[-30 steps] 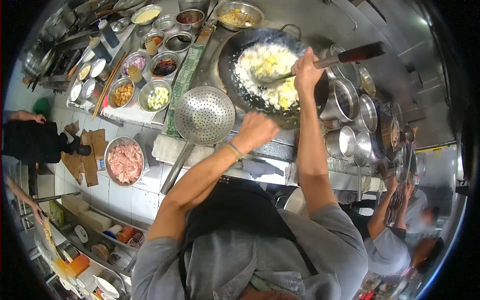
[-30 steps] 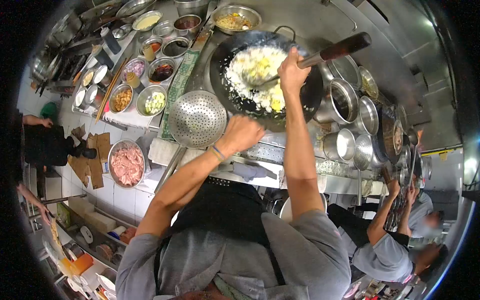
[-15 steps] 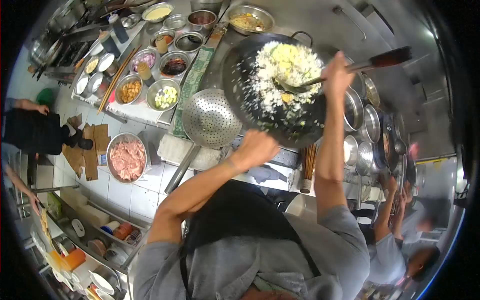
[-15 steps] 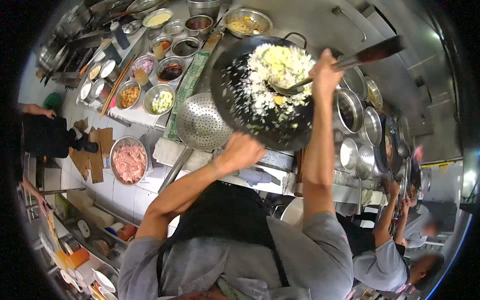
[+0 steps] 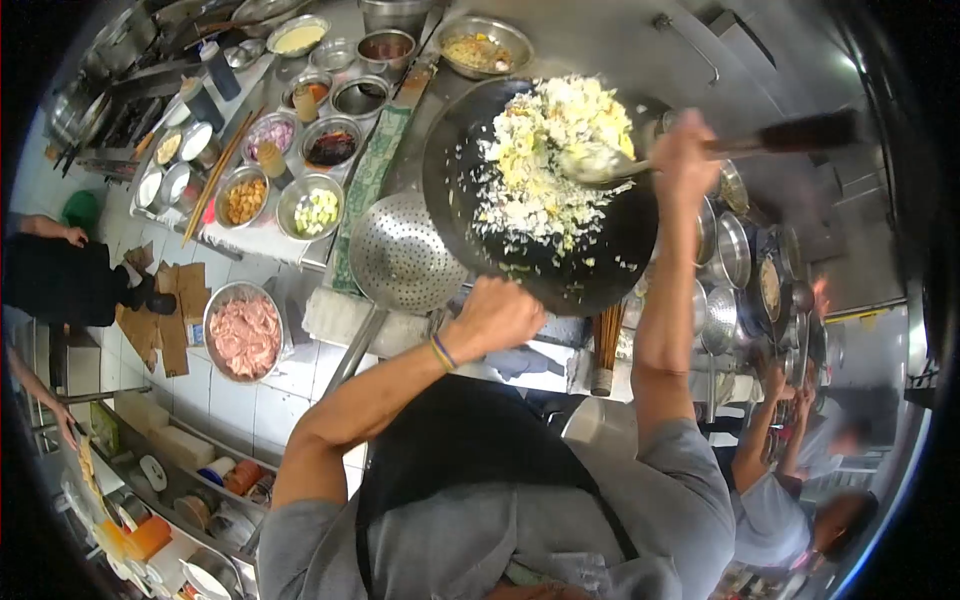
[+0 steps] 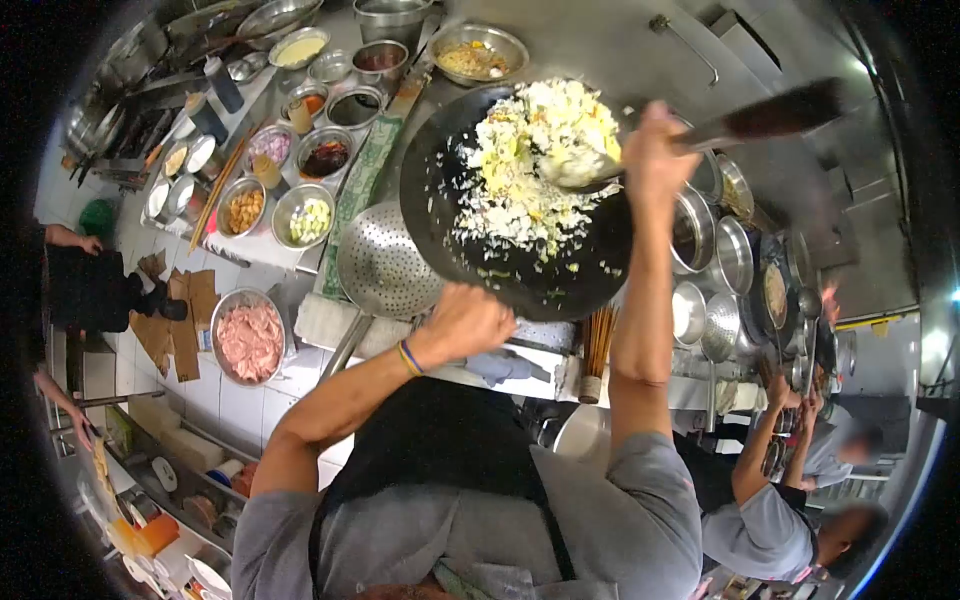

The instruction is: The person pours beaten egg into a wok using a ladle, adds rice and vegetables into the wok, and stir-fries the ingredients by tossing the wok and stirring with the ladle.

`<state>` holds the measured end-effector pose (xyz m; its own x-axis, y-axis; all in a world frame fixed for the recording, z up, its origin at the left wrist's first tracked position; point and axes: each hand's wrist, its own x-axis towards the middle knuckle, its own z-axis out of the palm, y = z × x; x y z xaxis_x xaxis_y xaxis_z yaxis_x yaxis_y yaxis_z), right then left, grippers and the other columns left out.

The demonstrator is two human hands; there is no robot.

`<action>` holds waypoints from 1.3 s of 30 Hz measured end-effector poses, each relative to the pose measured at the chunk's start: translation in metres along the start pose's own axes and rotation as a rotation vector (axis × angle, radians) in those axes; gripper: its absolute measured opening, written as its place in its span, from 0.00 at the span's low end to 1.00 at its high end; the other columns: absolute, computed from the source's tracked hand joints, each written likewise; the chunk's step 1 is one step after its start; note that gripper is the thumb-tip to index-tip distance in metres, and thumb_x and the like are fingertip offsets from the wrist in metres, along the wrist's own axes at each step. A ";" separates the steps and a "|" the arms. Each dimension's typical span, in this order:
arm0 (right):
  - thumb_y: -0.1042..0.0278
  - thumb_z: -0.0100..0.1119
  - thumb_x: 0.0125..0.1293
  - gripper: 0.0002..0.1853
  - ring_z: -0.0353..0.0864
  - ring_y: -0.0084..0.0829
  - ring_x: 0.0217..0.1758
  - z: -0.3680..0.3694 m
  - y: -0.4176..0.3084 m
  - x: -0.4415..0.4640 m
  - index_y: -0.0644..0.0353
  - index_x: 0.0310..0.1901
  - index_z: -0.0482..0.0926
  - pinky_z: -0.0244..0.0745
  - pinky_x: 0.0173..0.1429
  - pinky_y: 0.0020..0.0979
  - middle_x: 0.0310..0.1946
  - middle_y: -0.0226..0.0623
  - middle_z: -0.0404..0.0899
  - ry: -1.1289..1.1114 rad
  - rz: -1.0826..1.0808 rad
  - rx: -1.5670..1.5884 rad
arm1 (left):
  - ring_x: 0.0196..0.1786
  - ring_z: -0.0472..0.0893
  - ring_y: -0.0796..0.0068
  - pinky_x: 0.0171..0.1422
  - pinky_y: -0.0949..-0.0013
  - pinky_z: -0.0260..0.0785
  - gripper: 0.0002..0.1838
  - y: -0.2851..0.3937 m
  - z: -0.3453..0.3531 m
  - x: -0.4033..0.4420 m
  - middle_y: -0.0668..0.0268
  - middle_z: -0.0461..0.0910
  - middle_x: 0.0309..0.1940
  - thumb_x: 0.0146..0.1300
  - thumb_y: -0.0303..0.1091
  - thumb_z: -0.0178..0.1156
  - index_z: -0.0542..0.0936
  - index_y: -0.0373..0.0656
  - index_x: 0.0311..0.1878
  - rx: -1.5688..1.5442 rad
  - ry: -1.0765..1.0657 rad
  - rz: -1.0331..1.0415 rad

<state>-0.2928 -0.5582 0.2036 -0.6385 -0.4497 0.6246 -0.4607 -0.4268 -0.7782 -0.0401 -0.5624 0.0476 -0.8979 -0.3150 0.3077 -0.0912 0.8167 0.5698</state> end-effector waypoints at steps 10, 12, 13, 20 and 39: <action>0.61 0.58 0.74 0.24 0.57 0.18 0.14 0.015 0.149 -0.051 0.52 0.19 0.62 0.53 0.19 0.28 0.13 0.23 0.61 0.249 0.044 0.185 | 0.29 0.85 0.49 0.39 0.50 0.77 0.17 -0.038 0.042 0.076 0.51 0.83 0.22 0.57 0.44 0.58 0.86 0.44 0.21 0.075 0.038 -0.050; 0.62 0.57 0.74 0.23 0.56 0.18 0.14 0.009 0.103 -0.069 0.52 0.19 0.62 0.51 0.19 0.27 0.13 0.22 0.60 -0.013 0.185 0.327 | 0.29 0.85 0.49 0.39 0.50 0.77 0.17 -0.041 0.038 0.079 0.51 0.83 0.22 0.57 0.44 0.58 0.86 0.44 0.21 0.048 0.045 -0.049; 0.63 0.56 0.75 0.23 0.55 0.18 0.14 0.002 0.070 -0.074 0.52 0.20 0.62 0.50 0.19 0.27 0.13 0.21 0.58 -0.058 0.237 0.251 | 0.27 0.84 0.50 0.36 0.50 0.77 0.17 -0.043 0.045 0.078 0.52 0.83 0.20 0.57 0.44 0.58 0.86 0.45 0.20 0.055 0.071 -0.043; 0.60 0.53 0.77 0.23 0.52 0.21 0.12 -0.026 0.082 -0.069 0.52 0.21 0.61 0.47 0.18 0.30 0.11 0.25 0.54 0.232 0.128 0.311 | 0.18 0.81 0.56 0.27 0.51 0.73 0.19 0.042 0.009 0.032 0.56 0.80 0.16 0.59 0.41 0.58 0.81 0.45 0.14 -0.017 0.145 0.109; 0.65 0.58 0.74 0.23 0.55 0.15 0.12 -0.007 0.022 -0.037 0.50 0.20 0.61 0.49 0.16 0.25 0.12 0.19 0.58 0.104 0.214 0.149 | 0.24 0.83 0.54 0.32 0.52 0.75 0.18 0.009 0.012 -0.004 0.54 0.82 0.19 0.60 0.42 0.58 0.83 0.46 0.17 0.067 -0.026 -0.014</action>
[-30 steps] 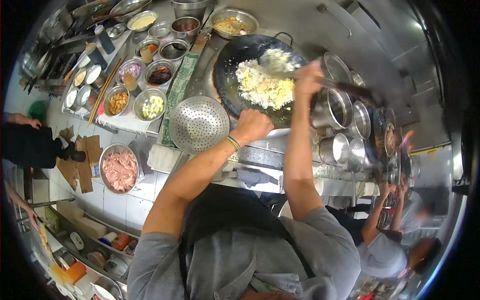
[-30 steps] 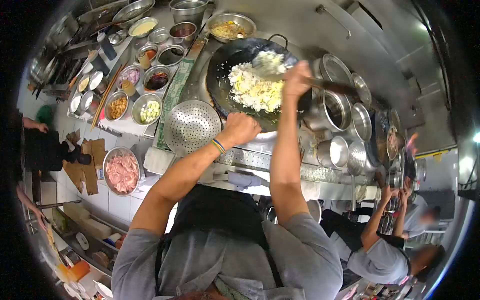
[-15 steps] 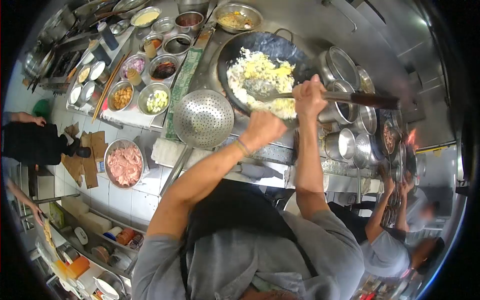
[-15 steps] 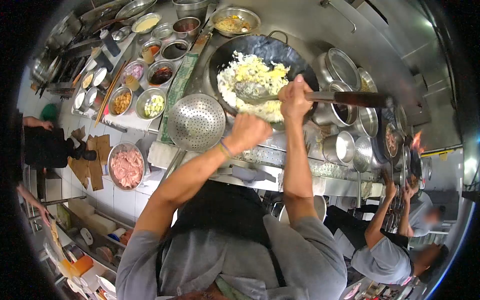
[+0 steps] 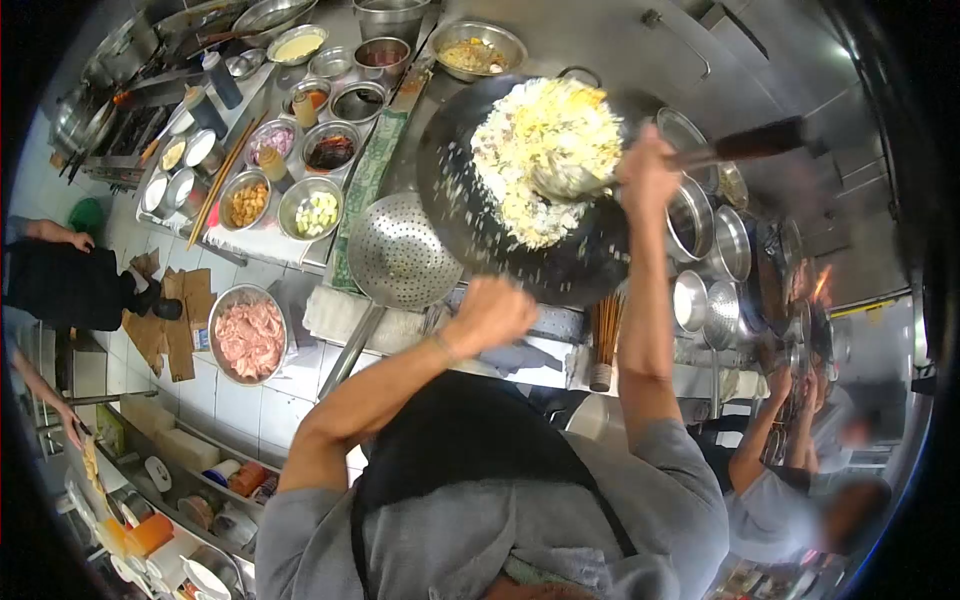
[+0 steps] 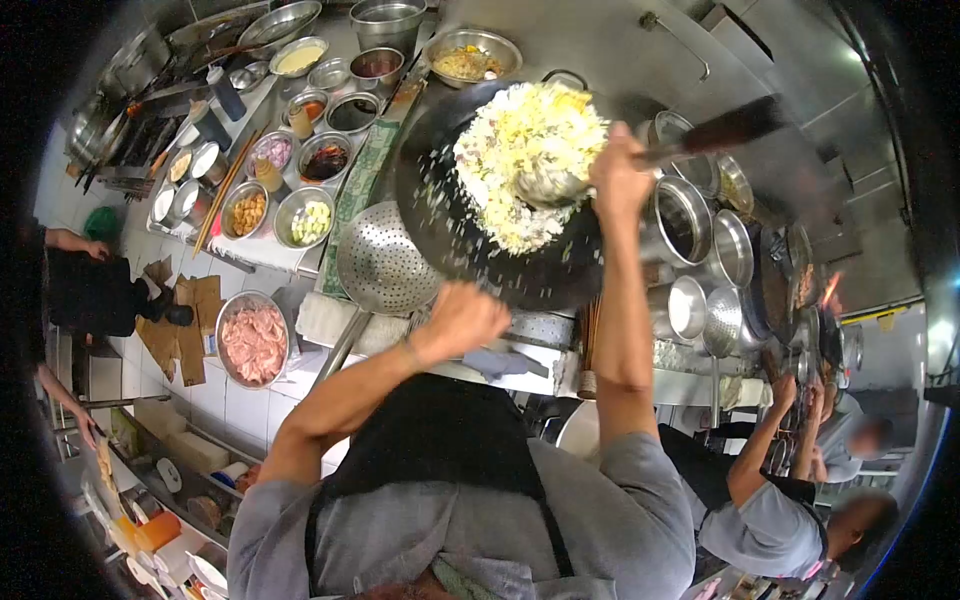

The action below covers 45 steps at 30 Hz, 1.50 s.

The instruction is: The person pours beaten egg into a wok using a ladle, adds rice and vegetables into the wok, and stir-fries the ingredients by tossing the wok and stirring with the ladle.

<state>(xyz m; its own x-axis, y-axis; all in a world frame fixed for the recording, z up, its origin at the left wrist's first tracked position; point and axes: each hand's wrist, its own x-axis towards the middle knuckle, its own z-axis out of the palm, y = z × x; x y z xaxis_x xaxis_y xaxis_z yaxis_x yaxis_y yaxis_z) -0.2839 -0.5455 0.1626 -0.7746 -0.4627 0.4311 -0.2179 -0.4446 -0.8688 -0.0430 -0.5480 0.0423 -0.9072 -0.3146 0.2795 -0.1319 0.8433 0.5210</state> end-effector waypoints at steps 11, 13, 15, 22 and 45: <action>0.64 0.57 0.75 0.21 0.54 0.19 0.12 0.004 0.049 0.004 0.51 0.22 0.62 0.49 0.17 0.27 0.13 0.21 0.56 -0.084 -0.019 0.004 | 0.18 0.80 0.54 0.29 0.52 0.74 0.18 -0.009 0.009 0.024 0.57 0.79 0.15 0.62 0.42 0.56 0.84 0.46 0.18 0.027 0.145 0.038; 0.64 0.56 0.75 0.22 0.52 0.19 0.13 -0.001 -0.012 0.021 0.50 0.21 0.61 0.47 0.17 0.29 0.12 0.21 0.55 -0.136 0.026 0.023 | 0.16 0.79 0.57 0.26 0.52 0.73 0.18 0.004 -0.010 -0.016 0.58 0.78 0.14 0.62 0.40 0.56 0.82 0.45 0.17 0.003 0.037 0.056; 0.57 0.59 0.73 0.24 0.53 0.17 0.10 0.003 -0.072 0.019 0.50 0.20 0.61 0.48 0.14 0.26 0.12 0.21 0.55 -0.037 0.059 -0.005 | 0.15 0.78 0.57 0.25 0.53 0.72 0.18 0.015 -0.034 -0.006 0.58 0.78 0.13 0.61 0.40 0.56 0.81 0.45 0.16 -0.021 0.060 0.155; 0.59 0.58 0.74 0.22 0.57 0.15 0.13 0.007 0.066 -0.010 0.51 0.21 0.64 0.50 0.17 0.24 0.13 0.19 0.60 -0.104 0.038 0.037 | 0.16 0.78 0.56 0.24 0.53 0.69 0.18 -0.009 0.001 0.049 0.56 0.78 0.14 0.59 0.39 0.56 0.81 0.46 0.15 0.012 0.284 0.069; 0.66 0.55 0.75 0.19 0.58 0.15 0.15 0.044 0.106 -0.012 0.52 0.23 0.67 0.51 0.19 0.24 0.14 0.18 0.61 -0.201 -0.014 0.136 | 0.25 0.83 0.50 0.38 0.52 0.78 0.18 -0.047 0.032 0.077 0.53 0.82 0.19 0.58 0.44 0.56 0.85 0.45 0.19 0.047 0.153 -0.029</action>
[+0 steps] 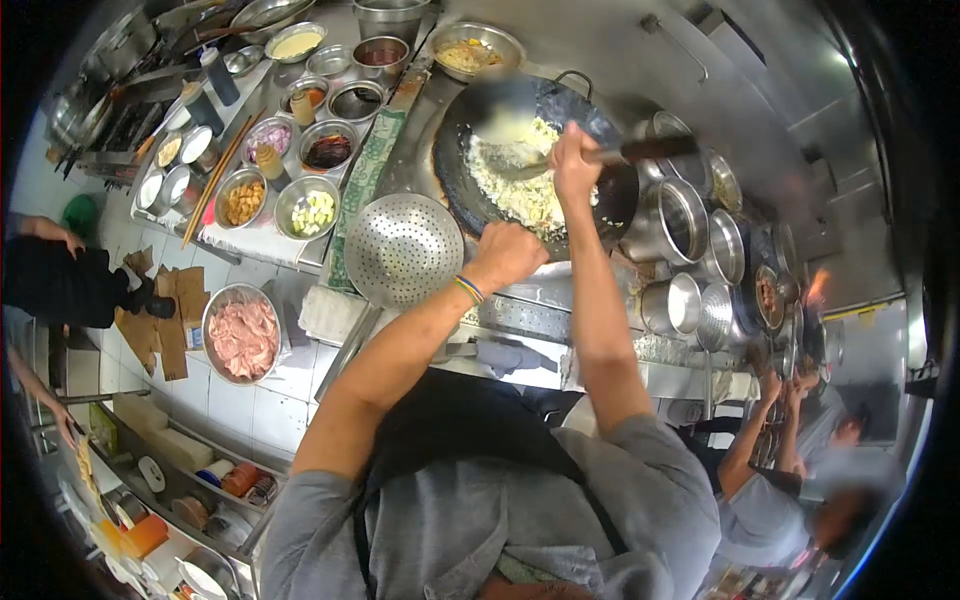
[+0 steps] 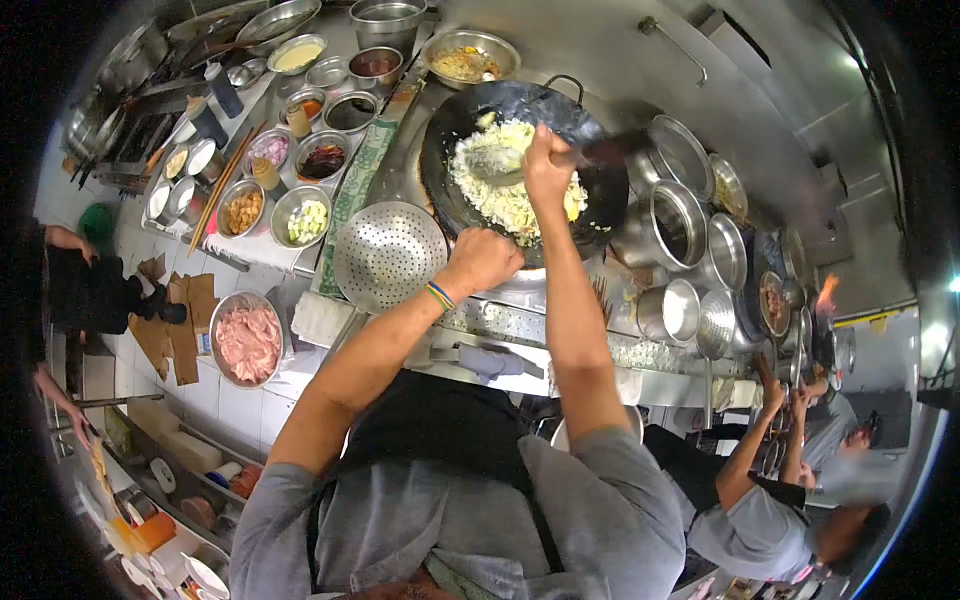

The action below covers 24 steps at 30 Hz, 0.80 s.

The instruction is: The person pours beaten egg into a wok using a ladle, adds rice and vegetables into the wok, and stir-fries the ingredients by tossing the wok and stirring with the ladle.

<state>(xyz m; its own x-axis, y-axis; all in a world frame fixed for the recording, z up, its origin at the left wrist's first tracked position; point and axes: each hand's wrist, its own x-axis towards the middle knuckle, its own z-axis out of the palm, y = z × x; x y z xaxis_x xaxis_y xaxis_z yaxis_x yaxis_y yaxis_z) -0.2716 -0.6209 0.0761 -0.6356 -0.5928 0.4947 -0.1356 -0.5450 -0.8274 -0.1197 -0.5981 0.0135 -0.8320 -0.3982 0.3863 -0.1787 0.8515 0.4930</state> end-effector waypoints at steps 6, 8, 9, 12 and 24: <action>0.62 0.57 0.74 0.19 0.61 0.12 0.14 -0.039 -0.052 0.038 0.53 0.22 0.71 0.55 0.18 0.21 0.14 0.17 0.65 0.187 -0.302 -0.221 | 0.28 0.85 0.52 0.40 0.51 0.77 0.18 0.004 -0.006 0.000 0.53 0.83 0.21 0.59 0.43 0.56 0.86 0.43 0.20 -0.003 -0.021 -0.013; 0.64 0.56 0.75 0.19 0.65 0.16 0.22 -0.059 0.005 0.045 0.59 0.23 0.76 0.59 0.28 0.20 0.15 0.18 0.64 0.263 -0.365 -0.397 | 0.27 0.84 0.52 0.40 0.51 0.77 0.18 0.004 -0.004 -0.001 0.53 0.82 0.20 0.59 0.43 0.57 0.85 0.43 0.20 -0.008 -0.015 -0.022; 0.63 0.57 0.74 0.19 0.64 0.16 0.19 -0.058 0.007 0.049 0.57 0.23 0.73 0.59 0.24 0.21 0.16 0.20 0.65 0.186 -0.205 -0.398 | 0.27 0.84 0.52 0.39 0.51 0.77 0.18 0.002 -0.002 0.000 0.52 0.82 0.20 0.58 0.43 0.57 0.85 0.43 0.20 -0.014 -0.015 -0.020; 0.64 0.58 0.74 0.18 0.63 0.15 0.16 -0.027 -0.030 0.046 0.55 0.23 0.69 0.58 0.20 0.23 0.17 0.22 0.67 0.093 -0.116 -0.541 | 0.27 0.84 0.48 0.39 0.50 0.78 0.17 0.003 -0.001 0.001 0.51 0.81 0.20 0.58 0.42 0.57 0.85 0.44 0.18 -0.004 0.002 -0.014; 0.57 0.59 0.72 0.23 0.61 0.21 0.13 -0.090 -0.065 0.022 0.59 0.20 0.69 0.58 0.18 0.32 0.13 0.27 0.67 0.639 -0.302 -0.346 | 0.26 0.81 0.46 0.35 0.46 0.73 0.19 -0.007 -0.012 0.000 0.52 0.78 0.18 0.60 0.46 0.59 0.81 0.43 0.19 -0.266 -0.005 -0.043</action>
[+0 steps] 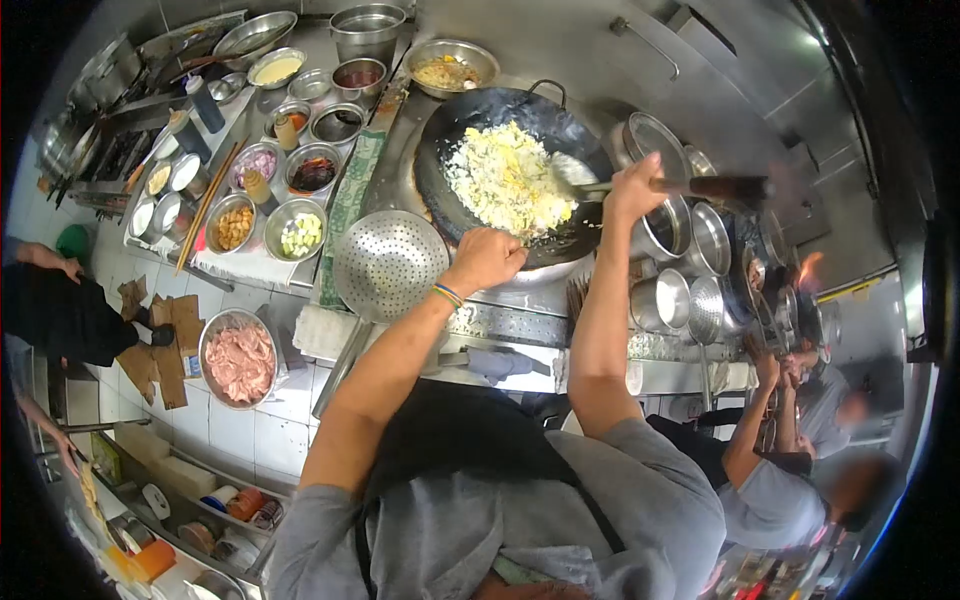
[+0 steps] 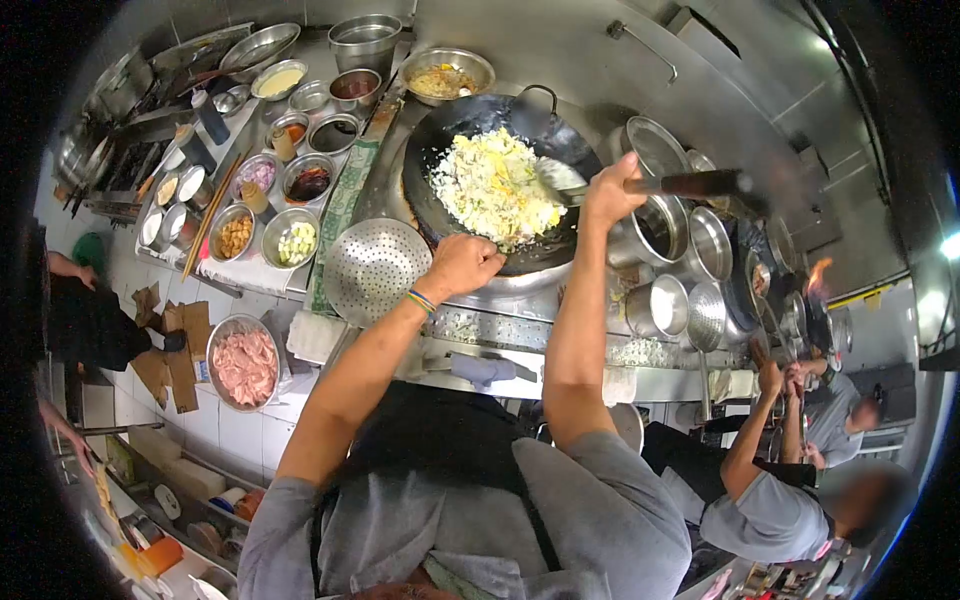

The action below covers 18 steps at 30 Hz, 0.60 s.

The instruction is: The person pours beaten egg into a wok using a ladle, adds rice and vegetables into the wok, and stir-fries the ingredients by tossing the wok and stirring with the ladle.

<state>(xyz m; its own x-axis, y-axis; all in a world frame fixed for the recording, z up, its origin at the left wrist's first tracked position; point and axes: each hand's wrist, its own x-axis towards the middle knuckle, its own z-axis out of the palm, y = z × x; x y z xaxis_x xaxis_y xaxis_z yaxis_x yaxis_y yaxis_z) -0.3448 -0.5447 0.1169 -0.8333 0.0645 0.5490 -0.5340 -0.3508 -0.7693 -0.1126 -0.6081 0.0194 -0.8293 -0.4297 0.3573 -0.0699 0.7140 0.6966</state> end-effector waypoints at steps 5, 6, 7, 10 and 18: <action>0.65 0.57 0.73 0.19 0.53 0.17 0.10 0.014 -0.057 -0.030 0.51 0.24 0.63 0.48 0.13 0.27 0.12 0.22 0.55 -0.357 0.454 0.314 | 0.27 0.82 0.47 0.38 0.47 0.74 0.20 0.007 0.005 0.000 0.51 0.81 0.20 0.62 0.48 0.58 0.84 0.44 0.21 0.144 -0.049 0.040; 0.64 0.56 0.74 0.19 0.52 0.17 0.09 0.019 -0.087 -0.041 0.51 0.24 0.63 0.47 0.13 0.27 0.12 0.21 0.54 -0.346 0.446 0.292 | 0.28 0.83 0.47 0.39 0.48 0.75 0.20 0.008 0.005 0.001 0.52 0.82 0.21 0.63 0.48 0.58 0.85 0.44 0.22 0.189 -0.059 0.045; 0.62 0.55 0.75 0.20 0.52 0.16 0.10 0.016 -0.095 -0.050 0.51 0.23 0.63 0.47 0.13 0.27 0.12 0.20 0.54 -0.402 0.377 0.288 | 0.29 0.84 0.48 0.39 0.49 0.76 0.22 0.010 0.003 0.001 0.51 0.83 0.22 0.64 0.49 0.57 0.86 0.44 0.23 0.197 -0.072 0.031; 0.61 0.56 0.75 0.21 0.52 0.17 0.10 0.028 -0.036 -0.090 0.51 0.22 0.62 0.47 0.13 0.27 0.11 0.20 0.54 -0.432 0.368 0.321 | 0.28 0.84 0.48 0.38 0.49 0.77 0.23 0.011 0.011 -0.007 0.50 0.82 0.21 0.65 0.49 0.56 0.86 0.43 0.22 0.245 -0.080 0.023; 0.58 0.59 0.73 0.23 0.51 0.18 0.09 0.052 -0.111 -0.037 0.50 0.21 0.61 0.43 0.13 0.27 0.12 0.22 0.55 -0.515 0.575 0.142 | 0.21 0.80 0.46 0.30 0.50 0.73 0.18 0.116 -0.074 0.005 0.51 0.78 0.16 0.58 0.43 0.57 0.82 0.44 0.17 0.188 0.026 0.193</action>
<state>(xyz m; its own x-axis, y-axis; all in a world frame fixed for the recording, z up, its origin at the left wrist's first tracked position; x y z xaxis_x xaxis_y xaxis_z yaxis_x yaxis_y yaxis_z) -0.2474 -0.5565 0.1984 -0.7836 -0.5925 0.1868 0.0132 -0.3164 -0.9485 -0.0838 -0.5689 0.1481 -0.8227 -0.2881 0.4901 -0.0155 0.8732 0.4872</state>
